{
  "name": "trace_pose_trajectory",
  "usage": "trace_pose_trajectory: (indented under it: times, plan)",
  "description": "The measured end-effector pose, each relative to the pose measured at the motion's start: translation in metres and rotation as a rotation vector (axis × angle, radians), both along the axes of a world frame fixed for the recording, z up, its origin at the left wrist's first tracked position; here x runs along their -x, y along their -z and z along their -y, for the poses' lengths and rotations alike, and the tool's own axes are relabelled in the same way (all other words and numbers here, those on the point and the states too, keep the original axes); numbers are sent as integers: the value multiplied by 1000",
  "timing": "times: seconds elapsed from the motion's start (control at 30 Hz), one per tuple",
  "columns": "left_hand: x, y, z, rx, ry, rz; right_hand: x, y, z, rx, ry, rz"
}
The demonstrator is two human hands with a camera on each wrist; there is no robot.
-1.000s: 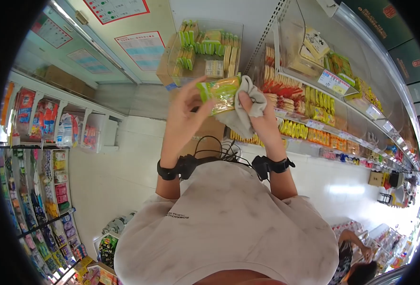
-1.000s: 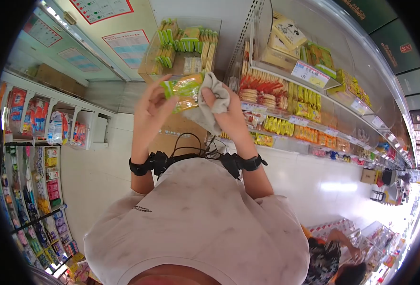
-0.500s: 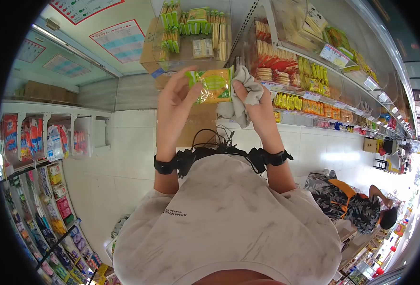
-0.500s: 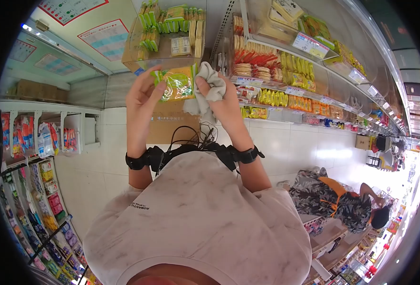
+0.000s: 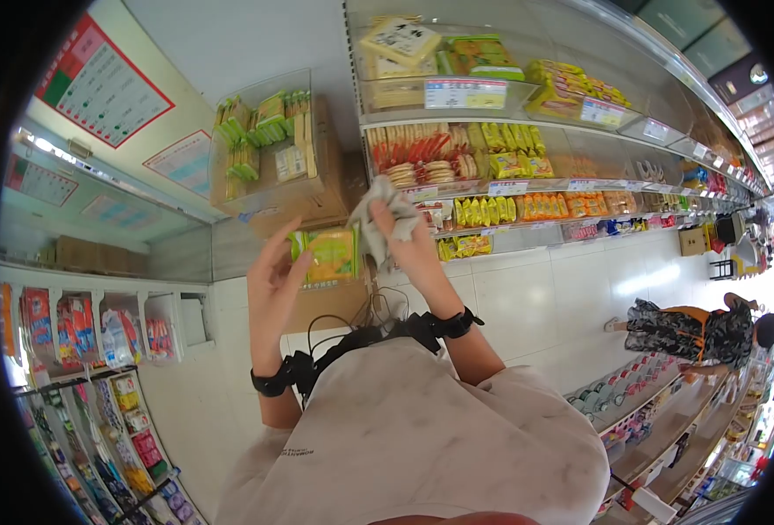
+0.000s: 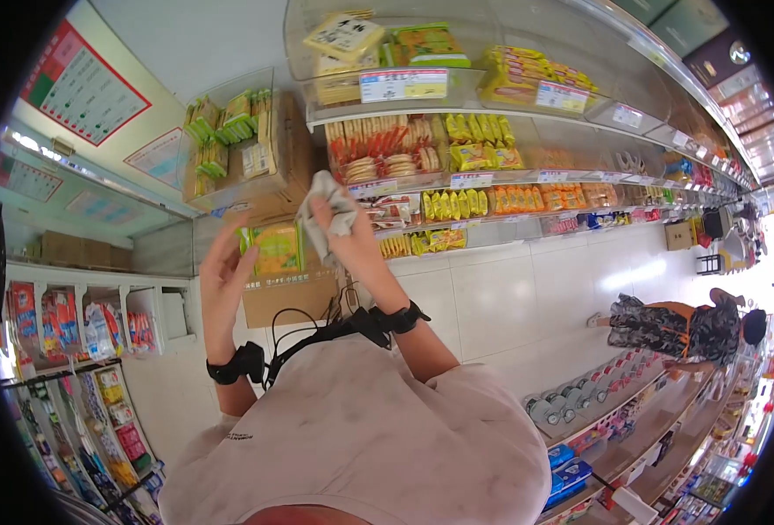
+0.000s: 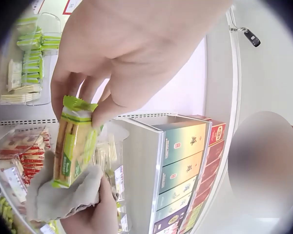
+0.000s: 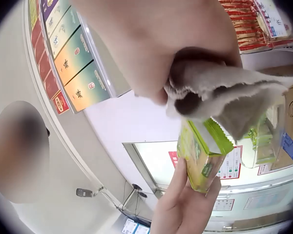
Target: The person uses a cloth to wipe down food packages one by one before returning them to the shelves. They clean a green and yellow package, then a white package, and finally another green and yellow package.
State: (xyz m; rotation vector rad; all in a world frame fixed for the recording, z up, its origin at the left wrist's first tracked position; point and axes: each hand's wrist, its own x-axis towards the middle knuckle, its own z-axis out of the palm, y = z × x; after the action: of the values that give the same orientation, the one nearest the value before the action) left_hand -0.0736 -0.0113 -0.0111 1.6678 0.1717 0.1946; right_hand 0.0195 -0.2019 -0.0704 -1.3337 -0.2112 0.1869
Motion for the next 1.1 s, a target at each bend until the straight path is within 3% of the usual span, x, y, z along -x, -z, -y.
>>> trace_pose_trajectory:
  times: [0.07, 0.17, 0.3, 0.37, 0.5, 0.6, 0.7, 0.8, 1.03, 1.1]
  plan:
    - [5, -2, 4, 78, 50, -92, 8, 6, 5, 100, -251, 65]
    - [8, 10, -3, 169, 49, -116, 29, -17, 0, 111, -426, 76]
    - [15, 28, -10, 43, -68, 6, 46, -18, -16, 16, -242, -35]
    - [22, 22, -15, 102, -87, -10, 58, -9, -33, -53, -109, -109]
    - [40, 34, -64, 129, -88, -9, 79, 6, -66, -44, -243, -108]
    - [62, 43, -123, 211, 199, -138, 95, 10, -91, -13, -283, -189]
    - [74, 65, -174, 129, 455, -101, 118, 8, -129, 150, -267, -271]
    - [86, 54, -203, 170, 418, -100, 152, 27, -182, 310, -218, 53]
    - [92, 31, -245, 80, 537, -83, 178, 2, -224, 312, -153, -172]
    - [90, 26, -246, 41, 613, -54, 186, -3, -230, 259, -36, -143]
